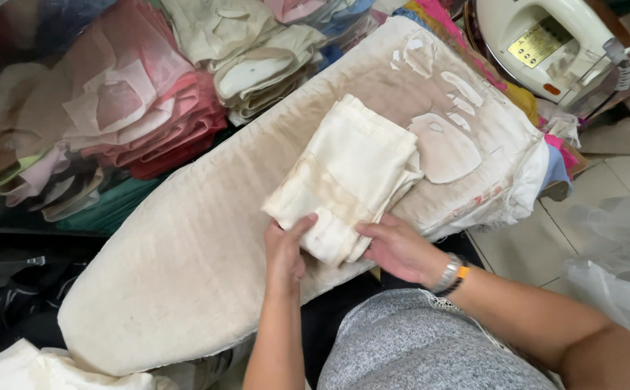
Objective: The person irons a white shirt on an ironing board, smoothing the fabric with an iron. They then fold the shirt and place it on a nearby stack of clothes. The person proceeds to iron another white shirt with gold embroidery, adjusting the collar and sleeves while ironing different sections.
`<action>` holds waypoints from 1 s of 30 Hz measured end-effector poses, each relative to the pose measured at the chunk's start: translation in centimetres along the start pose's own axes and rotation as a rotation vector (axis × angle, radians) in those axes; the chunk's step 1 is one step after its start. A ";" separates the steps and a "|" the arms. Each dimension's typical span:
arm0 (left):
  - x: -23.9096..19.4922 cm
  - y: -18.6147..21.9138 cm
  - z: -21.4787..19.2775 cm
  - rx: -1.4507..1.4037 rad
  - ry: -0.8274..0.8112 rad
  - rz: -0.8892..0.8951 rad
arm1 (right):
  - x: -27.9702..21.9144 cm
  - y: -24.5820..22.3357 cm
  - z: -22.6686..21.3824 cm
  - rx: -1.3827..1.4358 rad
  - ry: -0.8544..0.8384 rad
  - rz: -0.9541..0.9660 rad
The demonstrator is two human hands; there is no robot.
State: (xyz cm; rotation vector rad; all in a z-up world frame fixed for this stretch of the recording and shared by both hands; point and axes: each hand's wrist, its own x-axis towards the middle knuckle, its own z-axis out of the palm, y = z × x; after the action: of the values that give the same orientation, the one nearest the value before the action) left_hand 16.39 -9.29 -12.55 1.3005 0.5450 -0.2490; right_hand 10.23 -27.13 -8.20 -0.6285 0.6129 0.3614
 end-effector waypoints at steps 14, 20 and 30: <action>-9.6 12.2 3.2 1.334 -0.155 1.642 | 1.0 -8.0 6.4 0.072 -0.756 -0.149; -3.7 -1.7 1.1 1.302 -0.278 1.628 | 6.3 -6.0 -0.8 -0.287 -0.110 -0.184; -5.5 1.3 -2.7 0.816 -0.088 1.096 | 3.7 -7.1 -0.1 -0.540 0.144 -0.167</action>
State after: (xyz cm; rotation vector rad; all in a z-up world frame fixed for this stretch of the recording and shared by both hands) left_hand 11.68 -7.10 -9.11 2.1677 -0.4537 0.4372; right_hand 16.49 -32.09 -7.50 -1.2237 0.5967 0.3270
